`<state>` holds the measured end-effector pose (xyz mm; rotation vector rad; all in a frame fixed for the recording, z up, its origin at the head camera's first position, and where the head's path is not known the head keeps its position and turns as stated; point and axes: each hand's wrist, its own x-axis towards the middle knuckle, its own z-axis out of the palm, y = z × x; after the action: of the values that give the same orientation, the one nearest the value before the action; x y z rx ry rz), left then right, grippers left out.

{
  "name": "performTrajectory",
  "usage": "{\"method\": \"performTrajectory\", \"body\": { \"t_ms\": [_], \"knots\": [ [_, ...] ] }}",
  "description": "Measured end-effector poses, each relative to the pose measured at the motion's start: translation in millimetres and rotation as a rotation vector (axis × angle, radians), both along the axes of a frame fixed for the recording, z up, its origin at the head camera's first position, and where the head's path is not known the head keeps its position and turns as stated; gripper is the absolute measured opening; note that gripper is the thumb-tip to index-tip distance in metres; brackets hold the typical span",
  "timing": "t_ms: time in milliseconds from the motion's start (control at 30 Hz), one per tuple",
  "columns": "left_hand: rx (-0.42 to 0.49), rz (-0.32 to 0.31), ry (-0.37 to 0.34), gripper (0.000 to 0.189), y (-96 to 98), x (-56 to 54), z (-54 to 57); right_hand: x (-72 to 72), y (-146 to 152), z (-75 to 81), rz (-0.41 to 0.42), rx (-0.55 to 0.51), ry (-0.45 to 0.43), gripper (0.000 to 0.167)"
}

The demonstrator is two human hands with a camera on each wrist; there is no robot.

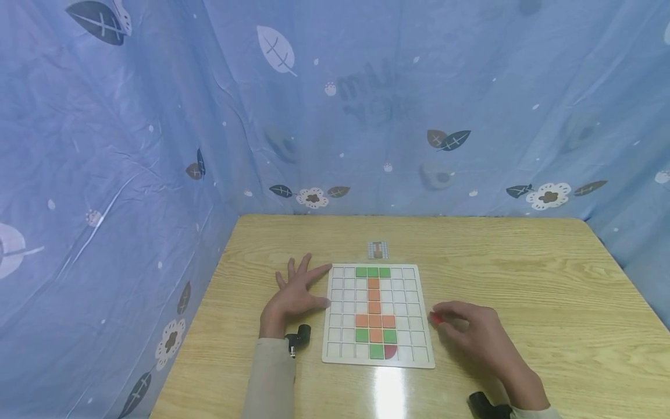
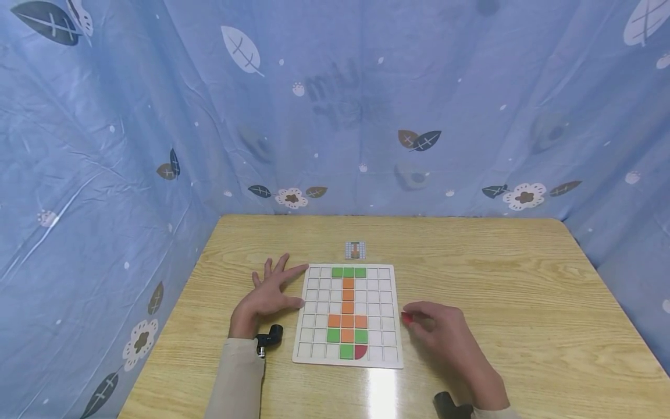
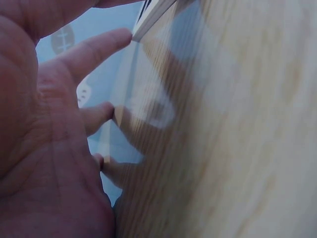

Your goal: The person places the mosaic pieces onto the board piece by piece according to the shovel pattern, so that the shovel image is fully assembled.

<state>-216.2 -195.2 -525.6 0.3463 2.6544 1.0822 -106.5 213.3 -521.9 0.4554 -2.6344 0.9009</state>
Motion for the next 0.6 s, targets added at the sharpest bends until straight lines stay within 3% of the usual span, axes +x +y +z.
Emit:
{"method": "performTrajectory", "body": {
  "t_ms": [267, 600],
  "knots": [
    [-0.01, -0.001, 0.001, 0.091, 0.1, -0.3, 1.9, 6.6, -12.6, 17.0, 0.04, -0.021, -0.048, 0.04],
    [-0.011, -0.001, 0.003, 0.092, 0.5, -0.6, 2.0, 9.8, -31.4, 28.2, 0.141, -0.077, 0.005, 0.042]
  ]
}}
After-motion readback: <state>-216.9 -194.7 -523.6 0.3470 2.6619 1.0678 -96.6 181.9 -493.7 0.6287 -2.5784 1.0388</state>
